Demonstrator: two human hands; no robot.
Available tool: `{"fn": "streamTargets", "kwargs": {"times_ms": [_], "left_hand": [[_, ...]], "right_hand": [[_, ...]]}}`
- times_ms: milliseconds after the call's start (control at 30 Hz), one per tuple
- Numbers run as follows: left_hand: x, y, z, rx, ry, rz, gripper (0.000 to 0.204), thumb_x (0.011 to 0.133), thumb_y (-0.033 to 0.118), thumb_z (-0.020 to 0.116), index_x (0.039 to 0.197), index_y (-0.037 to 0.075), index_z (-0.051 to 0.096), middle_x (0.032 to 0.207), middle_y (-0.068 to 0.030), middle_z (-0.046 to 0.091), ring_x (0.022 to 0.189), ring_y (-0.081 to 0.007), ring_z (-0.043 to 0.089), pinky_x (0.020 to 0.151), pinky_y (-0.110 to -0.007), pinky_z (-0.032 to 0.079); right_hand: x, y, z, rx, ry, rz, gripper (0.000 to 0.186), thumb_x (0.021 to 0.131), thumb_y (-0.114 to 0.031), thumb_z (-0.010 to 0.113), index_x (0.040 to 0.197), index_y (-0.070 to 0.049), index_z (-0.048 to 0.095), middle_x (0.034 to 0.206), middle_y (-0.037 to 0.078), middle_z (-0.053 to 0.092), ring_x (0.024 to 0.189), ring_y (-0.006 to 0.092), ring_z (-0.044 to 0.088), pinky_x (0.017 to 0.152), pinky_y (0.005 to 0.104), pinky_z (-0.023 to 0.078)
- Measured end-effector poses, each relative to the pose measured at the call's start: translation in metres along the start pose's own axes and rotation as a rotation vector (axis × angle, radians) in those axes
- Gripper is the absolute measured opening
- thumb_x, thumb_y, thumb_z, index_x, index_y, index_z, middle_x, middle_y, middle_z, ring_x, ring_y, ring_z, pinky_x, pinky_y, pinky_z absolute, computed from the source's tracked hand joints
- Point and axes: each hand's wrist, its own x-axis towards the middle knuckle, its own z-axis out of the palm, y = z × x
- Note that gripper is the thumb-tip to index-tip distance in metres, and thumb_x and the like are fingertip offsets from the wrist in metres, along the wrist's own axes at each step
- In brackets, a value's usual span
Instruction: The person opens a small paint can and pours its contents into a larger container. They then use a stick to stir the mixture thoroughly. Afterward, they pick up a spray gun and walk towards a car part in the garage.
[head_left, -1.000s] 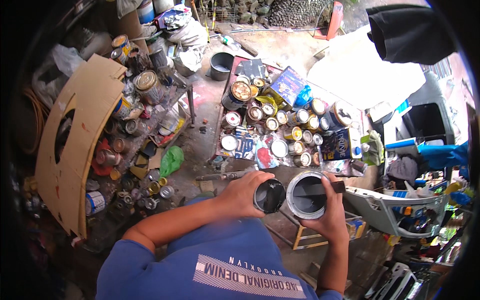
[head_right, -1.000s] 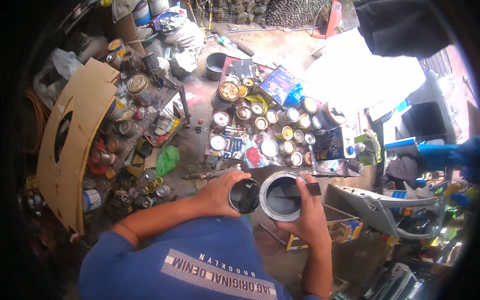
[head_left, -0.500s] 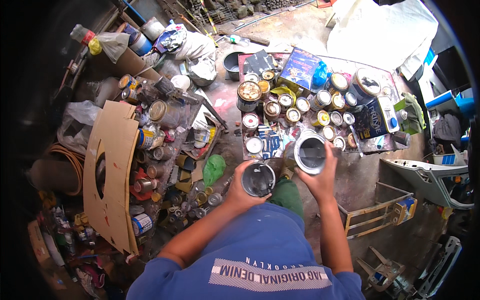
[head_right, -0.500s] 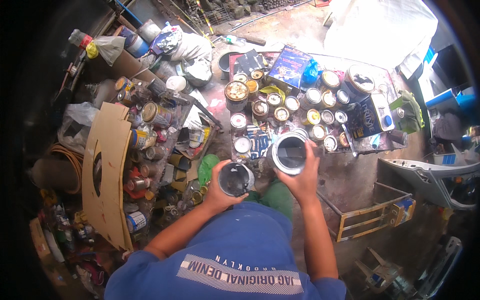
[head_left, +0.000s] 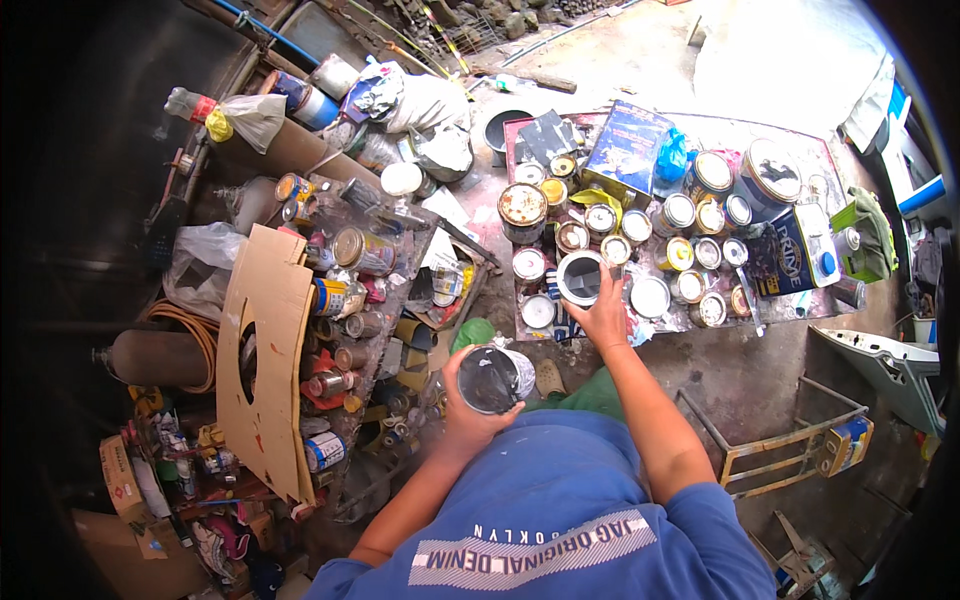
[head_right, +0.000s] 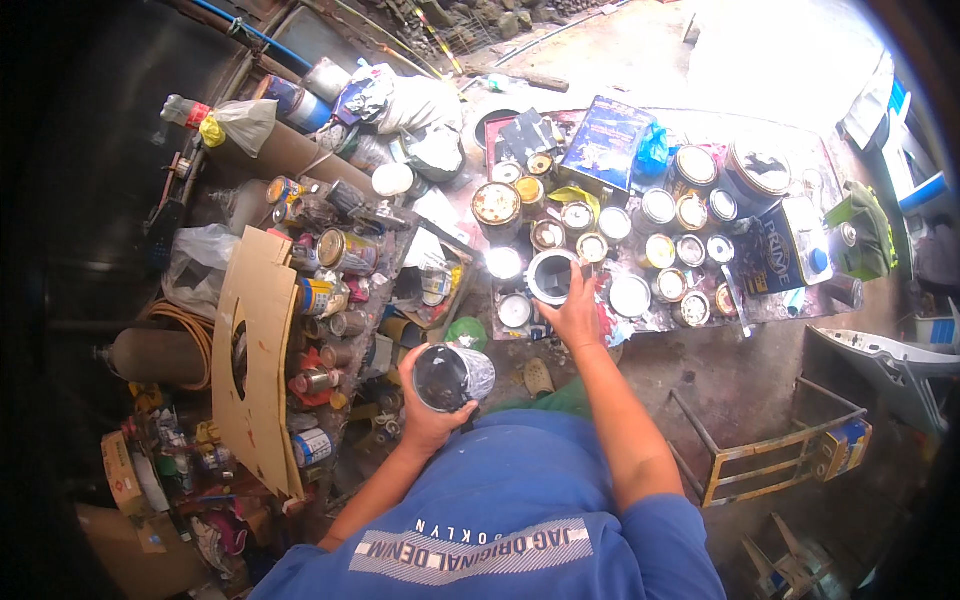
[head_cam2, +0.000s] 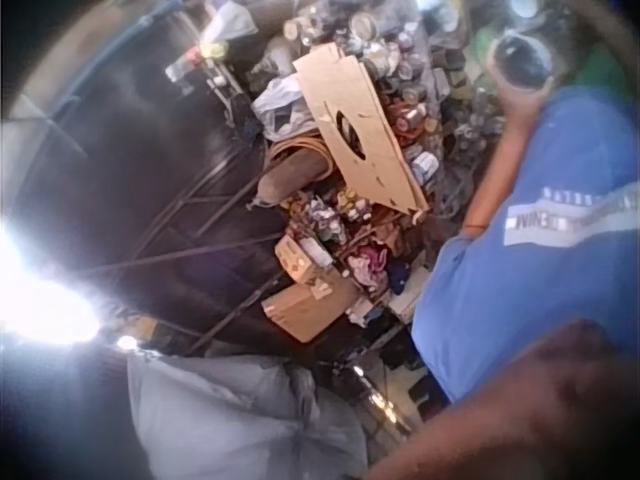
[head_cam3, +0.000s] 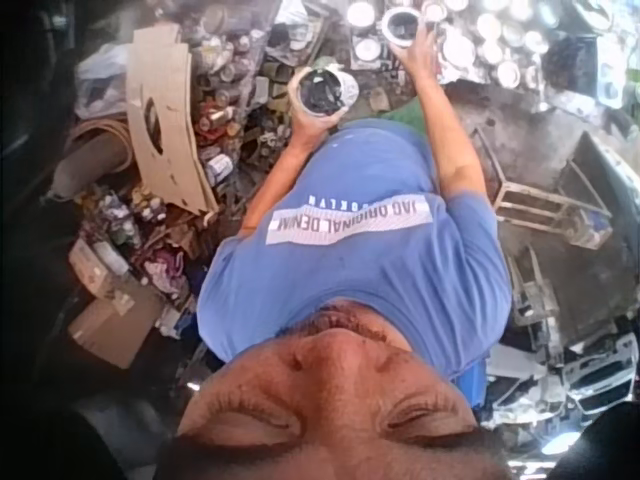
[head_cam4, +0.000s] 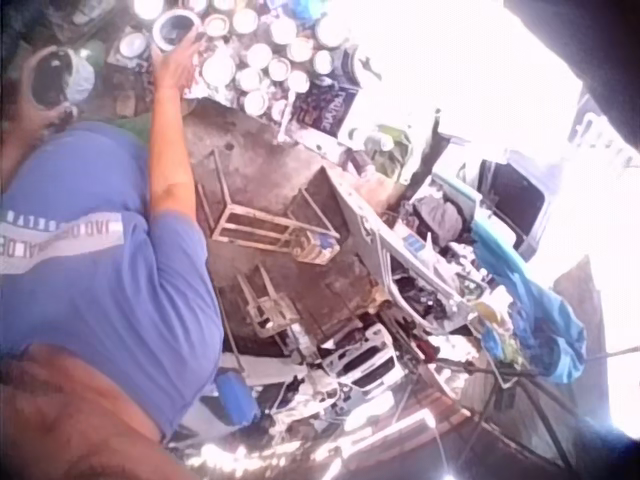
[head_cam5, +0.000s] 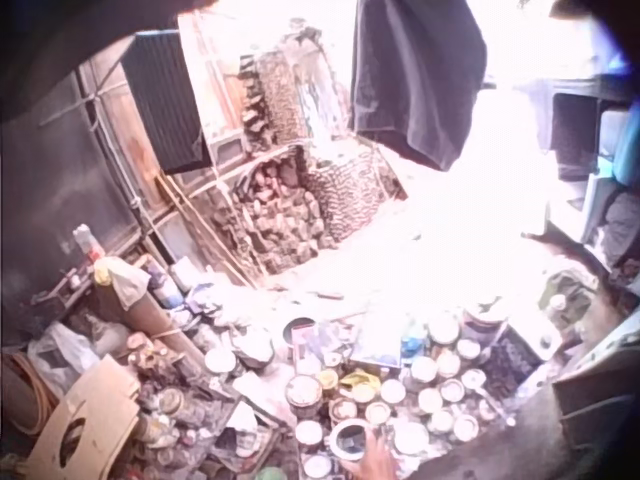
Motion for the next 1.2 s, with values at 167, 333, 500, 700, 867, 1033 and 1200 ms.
{"fn": "streamTargets", "kwargs": {"times_ms": [167, 333, 500, 700, 867, 1033, 1200], "left_hand": [[0.011, -0.002, 0.012, -0.067, -0.040, 0.032, 0.103, 0.064, 0.004, 0.090, 0.146, 0.008, 0.027, 0.142, -0.0174, 0.046, 0.131, -0.0262, 0.050, 0.111, -0.042, 0.043], [0.020, -0.018, 0.031, -0.058, -0.053, 0.044, 0.103, 0.065, 0.002, 0.090, 0.146, 0.007, 0.026, 0.140, -0.0163, 0.045, 0.129, -0.0260, 0.051, 0.110, -0.041, 0.044], [0.026, -0.022, 0.041, -0.015, -0.084, 0.081, 0.103, 0.066, 0.002, 0.090, 0.147, 0.007, 0.026, 0.136, -0.0139, 0.043, 0.126, -0.0249, 0.053, 0.109, -0.040, 0.045], [0.024, -0.031, 0.042, -0.070, -0.125, 0.049, 0.102, 0.065, 0.003, 0.090, 0.145, 0.007, 0.028, 0.135, -0.0131, 0.043, 0.124, -0.0238, 0.053, 0.107, -0.038, 0.045], [0.025, -0.038, 0.043, -0.065, -0.119, 0.046, 0.102, 0.065, 0.004, 0.091, 0.145, 0.007, 0.028, 0.132, -0.0129, 0.046, 0.124, -0.0233, 0.053, 0.106, -0.038, 0.046], [0.025, -0.036, 0.044, -0.060, -0.120, 0.072, 0.101, 0.065, 0.005, 0.091, 0.145, 0.007, 0.029, 0.132, -0.0133, 0.047, 0.123, -0.0237, 0.054, 0.106, -0.038, 0.045], [0.027, -0.041, 0.050, -0.067, -0.100, 0.111, 0.101, 0.066, 0.004, 0.091, 0.145, 0.006, 0.028, 0.132, -0.0140, 0.048, 0.123, -0.0240, 0.054, 0.106, -0.038, 0.045]], "right_hand": [[-0.003, 0.011, -0.001, -0.102, 0.085, -0.136, 0.105, 0.069, -0.044, 0.090, 0.153, -0.013, 0.036, 0.159, 0.030, 0.024, 0.138, 0.0485, 0.039, 0.111, 0.0529, 0.040], [-0.008, 0.022, -0.017, -0.109, 0.062, -0.223, 0.105, 0.063, -0.039, 0.094, 0.152, -0.018, 0.042, 0.160, 0.032, 0.020, 0.145, 0.0498, 0.031, 0.115, 0.0519, 0.037], [-0.009, 0.020, -0.032, -0.054, -0.081, -0.138, 0.116, 0.058, -0.045, 0.096, 0.154, -0.014, 0.038, 0.162, 0.028, 0.016, 0.143, 0.0473, 0.036, 0.111, 0.0488, 0.043], [-0.011, 0.017, -0.032, 0.066, -0.064, -0.123, 0.082, 0.073, -0.041, 0.090, 0.145, -0.020, 0.057, 0.163, 0.020, 0.020, 0.134, 0.0372, 0.047, 0.104, 0.0431, 0.049], [0.004, 0.037, -0.017, 0.593, -0.067, 0.020, 0.041, 0.096, -0.040, 0.067, 0.120, -0.007, 0.073, 0.158, 0.022, 0.033, 0.144, 0.0366, 0.037, 0.118, 0.0409, 0.031], [0.016, 0.019, -0.036, 0.730, 0.001, 0.096, 0.046, 0.102, -0.037, 0.057, 0.086, 0.003, 0.075, 0.150, 0.022, 0.043, 0.143, 0.0328, 0.037, 0.114, 0.0383, 0.031], [0.002, -0.022, -0.068, 0.438, 0.346, -0.027, 0.021, 0.095, -0.020, 0.067, 0.092, 0.001, 0.067, 0.136, 0.024, 0.050, 0.131, 0.0332, 0.048, 0.107, 0.0387, 0.038]]}}
